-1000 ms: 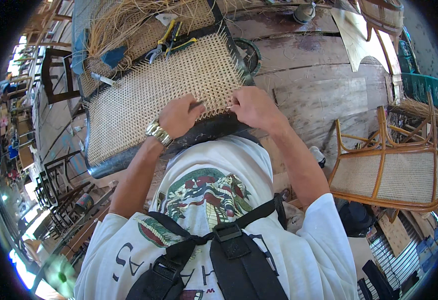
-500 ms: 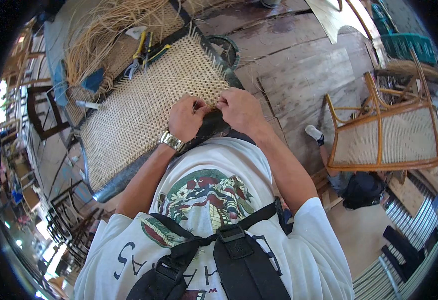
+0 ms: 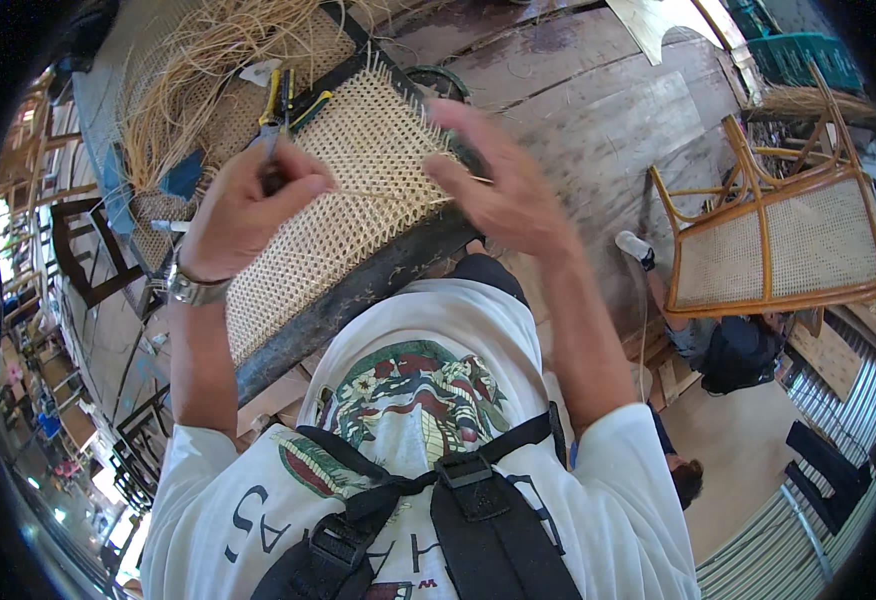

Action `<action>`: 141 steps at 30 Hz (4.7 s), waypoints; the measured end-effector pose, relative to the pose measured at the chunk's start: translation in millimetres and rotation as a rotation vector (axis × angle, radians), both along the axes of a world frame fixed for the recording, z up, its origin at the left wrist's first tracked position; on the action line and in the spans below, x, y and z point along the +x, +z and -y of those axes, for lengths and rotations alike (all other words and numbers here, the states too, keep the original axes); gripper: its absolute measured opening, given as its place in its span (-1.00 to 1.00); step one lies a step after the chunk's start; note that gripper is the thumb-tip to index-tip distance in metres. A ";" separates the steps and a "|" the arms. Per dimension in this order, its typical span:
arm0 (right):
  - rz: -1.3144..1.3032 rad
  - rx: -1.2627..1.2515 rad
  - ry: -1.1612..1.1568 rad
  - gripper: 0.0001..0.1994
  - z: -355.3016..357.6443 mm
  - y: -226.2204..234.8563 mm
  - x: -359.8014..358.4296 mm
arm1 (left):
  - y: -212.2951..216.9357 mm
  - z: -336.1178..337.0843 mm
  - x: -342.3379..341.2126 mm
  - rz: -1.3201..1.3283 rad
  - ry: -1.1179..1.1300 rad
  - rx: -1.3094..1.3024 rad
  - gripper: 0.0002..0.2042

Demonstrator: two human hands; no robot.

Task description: Weaving rattan strips onto a chair seat frame to repair or create a seat.

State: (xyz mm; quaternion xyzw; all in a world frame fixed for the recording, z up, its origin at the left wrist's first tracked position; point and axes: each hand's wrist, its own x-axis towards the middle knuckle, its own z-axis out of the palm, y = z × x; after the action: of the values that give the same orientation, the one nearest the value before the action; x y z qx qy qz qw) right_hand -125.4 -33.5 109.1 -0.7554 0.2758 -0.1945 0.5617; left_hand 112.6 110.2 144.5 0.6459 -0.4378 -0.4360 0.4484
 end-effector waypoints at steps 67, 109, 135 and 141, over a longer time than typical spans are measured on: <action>-0.602 -0.056 0.056 -0.79 1.6 -72.2 35.7 | -112.5 -4.1 25.2 0.443 -0.301 0.263 -0.65; -0.568 -0.535 0.103 -0.94 -30.8 -72.1 41.2 | -111.3 3.3 30.0 0.823 -0.265 0.612 -0.52; -0.770 -0.304 0.087 -0.74 -8.5 -67.1 64.6 | -132.3 37.8 -5.3 0.707 -0.641 0.453 -0.70; -0.780 -0.306 0.110 -0.77 -2.3 -64.2 69.1 | -100.5 54.6 -21.3 0.798 -0.691 0.523 -0.76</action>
State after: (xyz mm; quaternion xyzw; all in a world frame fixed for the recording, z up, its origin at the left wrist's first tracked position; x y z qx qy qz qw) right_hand -56.3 -31.2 44.9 -0.8606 0.3949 0.0977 0.3063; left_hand 91.3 55.5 44.0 0.6689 -0.6357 -0.3738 -0.0934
